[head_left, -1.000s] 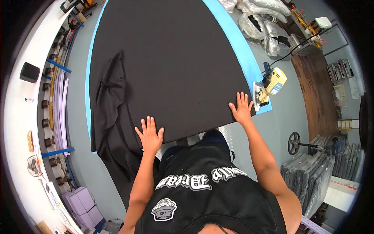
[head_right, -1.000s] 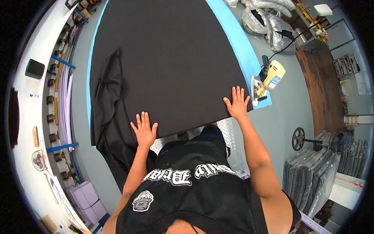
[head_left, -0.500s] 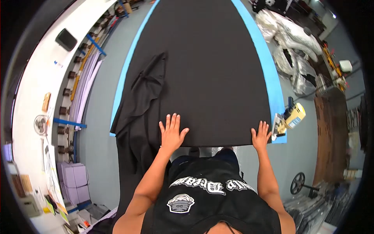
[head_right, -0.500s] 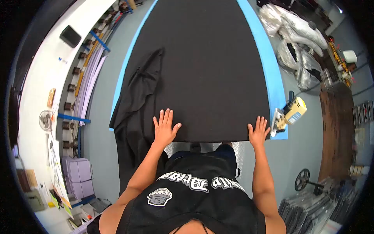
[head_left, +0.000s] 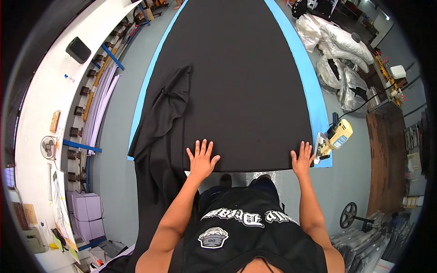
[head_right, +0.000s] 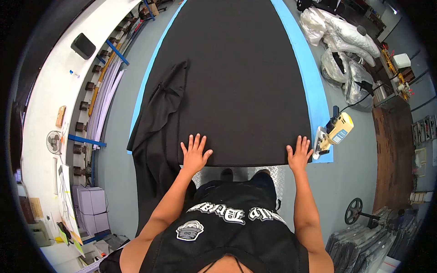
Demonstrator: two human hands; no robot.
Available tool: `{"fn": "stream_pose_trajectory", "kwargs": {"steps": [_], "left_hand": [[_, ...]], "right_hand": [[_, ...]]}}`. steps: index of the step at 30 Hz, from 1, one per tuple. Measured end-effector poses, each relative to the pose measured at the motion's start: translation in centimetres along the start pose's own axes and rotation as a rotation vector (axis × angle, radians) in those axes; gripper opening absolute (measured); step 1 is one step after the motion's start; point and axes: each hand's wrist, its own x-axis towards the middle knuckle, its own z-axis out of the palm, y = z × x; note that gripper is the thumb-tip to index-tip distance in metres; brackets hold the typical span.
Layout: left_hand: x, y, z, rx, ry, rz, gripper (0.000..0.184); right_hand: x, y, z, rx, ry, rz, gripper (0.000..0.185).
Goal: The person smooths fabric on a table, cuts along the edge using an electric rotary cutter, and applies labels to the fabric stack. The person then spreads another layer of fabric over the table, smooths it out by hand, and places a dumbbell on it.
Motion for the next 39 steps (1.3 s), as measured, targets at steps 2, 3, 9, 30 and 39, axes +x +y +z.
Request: {"fn": "stream_pose_trajectory", "kwargs": {"steps": [2, 3, 9, 30, 39], "left_hand": [[0.6, 1.5, -2.0, -0.047, 0.074, 0.036, 0.066], [0.8, 2.3, -2.4, -0.061, 0.125, 0.059, 0.066], [-0.1, 3.9, 3.3, 0.048, 0.018, 0.001, 0.066], [-0.5, 9.9, 6.0, 0.118, 0.081, -0.183, 0.066], [-0.5, 11.3, 6.0, 0.125, 0.162, -0.203, 0.072]], "right_hand": [[-0.7, 0.1, 0.2, -0.026, -0.012, -0.008, 0.074], [-0.8, 0.1, 0.4, -0.016, -0.006, -0.009, 0.074], [-0.6, 0.3, -0.7, 0.040, -0.052, -0.012, 0.076], [0.3, 4.8, -1.9, 0.104, -0.022, -0.469, 0.081], [0.7, 5.3, -1.6, 0.101, 0.015, -0.500, 0.078]]}}
